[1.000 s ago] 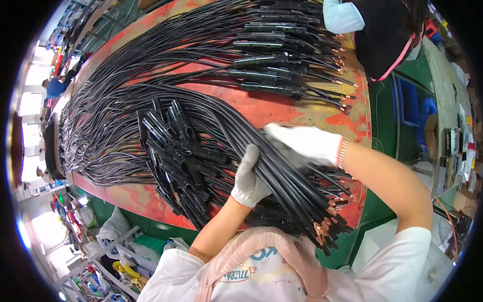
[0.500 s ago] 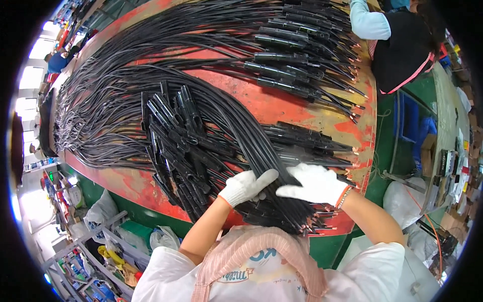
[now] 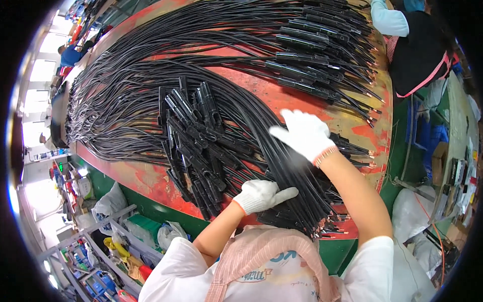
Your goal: The person sorts and organizes bundles of black electrical cables with connectors by hand on a workbench.
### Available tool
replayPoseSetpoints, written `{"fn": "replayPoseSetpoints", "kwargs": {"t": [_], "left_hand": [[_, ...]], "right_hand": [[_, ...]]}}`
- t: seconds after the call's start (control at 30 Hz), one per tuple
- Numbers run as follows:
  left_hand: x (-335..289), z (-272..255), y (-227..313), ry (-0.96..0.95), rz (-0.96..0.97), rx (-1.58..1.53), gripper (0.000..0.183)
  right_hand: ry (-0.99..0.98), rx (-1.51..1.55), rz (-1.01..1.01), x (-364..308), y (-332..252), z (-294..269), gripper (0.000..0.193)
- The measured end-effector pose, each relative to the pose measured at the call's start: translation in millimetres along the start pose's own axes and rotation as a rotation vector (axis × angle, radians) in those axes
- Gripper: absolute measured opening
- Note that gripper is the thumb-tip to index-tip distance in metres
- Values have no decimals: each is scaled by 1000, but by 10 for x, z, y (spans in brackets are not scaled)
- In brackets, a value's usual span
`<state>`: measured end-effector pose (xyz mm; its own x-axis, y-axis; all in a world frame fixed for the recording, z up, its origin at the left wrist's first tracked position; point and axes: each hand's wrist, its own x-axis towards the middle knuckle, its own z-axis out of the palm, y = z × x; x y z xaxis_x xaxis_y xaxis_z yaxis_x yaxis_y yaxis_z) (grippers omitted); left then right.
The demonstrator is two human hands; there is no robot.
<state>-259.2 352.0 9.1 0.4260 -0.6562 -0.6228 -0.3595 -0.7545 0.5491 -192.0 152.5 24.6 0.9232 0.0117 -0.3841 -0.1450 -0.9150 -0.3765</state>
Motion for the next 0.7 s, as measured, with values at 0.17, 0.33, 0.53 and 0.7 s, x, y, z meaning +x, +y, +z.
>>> {"fn": "replayPoseSetpoints", "kwargs": {"t": [0.17,0.33,0.53,0.7], "left_hand": [[-14,100,-11,136,61,-14,80],[-10,67,-103,-34,41,-14,77],[-84,-24,-150,-168,-31,-60,81],[-215,-200,-151,-168,-19,-166,75]], "right_hand": [[-257,133,80,861,-51,237,95],[-276,165,51,1132,1,467,84],[-300,88,-73,1130,-99,96,59],[-611,1094,146,747,109,132,23]]}}
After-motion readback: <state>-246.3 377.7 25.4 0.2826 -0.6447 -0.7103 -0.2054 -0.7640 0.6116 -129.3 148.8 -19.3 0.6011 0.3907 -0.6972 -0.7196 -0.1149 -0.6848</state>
